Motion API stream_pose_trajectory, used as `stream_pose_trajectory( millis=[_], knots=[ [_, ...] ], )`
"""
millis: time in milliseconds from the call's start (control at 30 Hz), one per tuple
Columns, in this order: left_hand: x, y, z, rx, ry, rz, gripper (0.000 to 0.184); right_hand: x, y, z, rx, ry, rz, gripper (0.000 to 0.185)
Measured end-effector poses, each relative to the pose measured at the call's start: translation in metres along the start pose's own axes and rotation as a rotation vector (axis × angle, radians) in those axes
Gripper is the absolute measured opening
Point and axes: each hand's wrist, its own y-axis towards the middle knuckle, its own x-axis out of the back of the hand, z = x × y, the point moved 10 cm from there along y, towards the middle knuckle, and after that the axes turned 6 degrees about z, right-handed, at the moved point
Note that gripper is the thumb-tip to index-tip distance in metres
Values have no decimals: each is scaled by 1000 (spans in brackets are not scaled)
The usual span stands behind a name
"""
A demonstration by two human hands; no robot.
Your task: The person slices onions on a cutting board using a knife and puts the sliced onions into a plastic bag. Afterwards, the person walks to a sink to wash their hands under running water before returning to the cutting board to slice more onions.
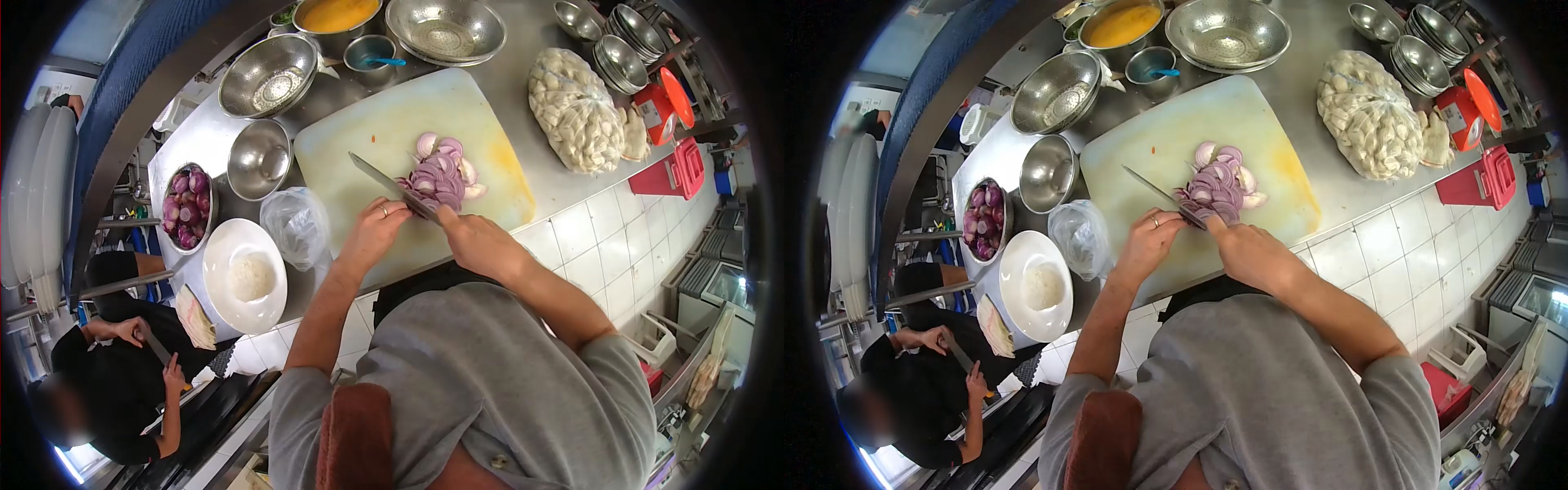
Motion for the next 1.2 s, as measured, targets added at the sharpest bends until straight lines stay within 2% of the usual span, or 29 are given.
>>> stream_pose_trajectory(
  millis=[167, 233, 333, 500, 567, 767, 900, 967, 1067, 1167, 1200],
  knots=[
    [0, 0, 0, 4, -15, -8, 22, 16, -32, 11, -63, 92, 157, 29],
    [3, 0, -2, -7, -13, -32, 13, 4, -24, 4, -55, 86, 148, 29],
    [2, 0, -2, -15, -17, -21, 13, -15, 3, -6, -30, 58, 85, 29],
    [3, 1, -2, -16, -4, -13, 13, 12, -1, 5, 31, 43, 16, 29],
    [3, 2, -3, -16, -26, -30, 13, 16, -14, 10, -1, 67, 115, 29],
    [2, -2, 1, -10, -25, -31, 14, 15, -20, 10, -14, 112, 118, 30],
    [-2, -6, 2, -2, -21, -6, 18, -20, 8, -4, -4, 102, 116, 31],
    [-4, -9, 4, 5, -12, 9, 21, -18, 24, -1, 50, 46, -13, 20],
    [-6, -7, 2, 8, 28, -39, 20, 1, 27, -4, 114, 162, -103, 22],
    [7, -16, -2, 70, -66, -152, 21, 48, 10, 4, 193, 213, -165, 24],
    [26, -25, 2, 194, -91, -243, 22, 55, 6, 0, 142, 144, -140, 27]
  ],
)
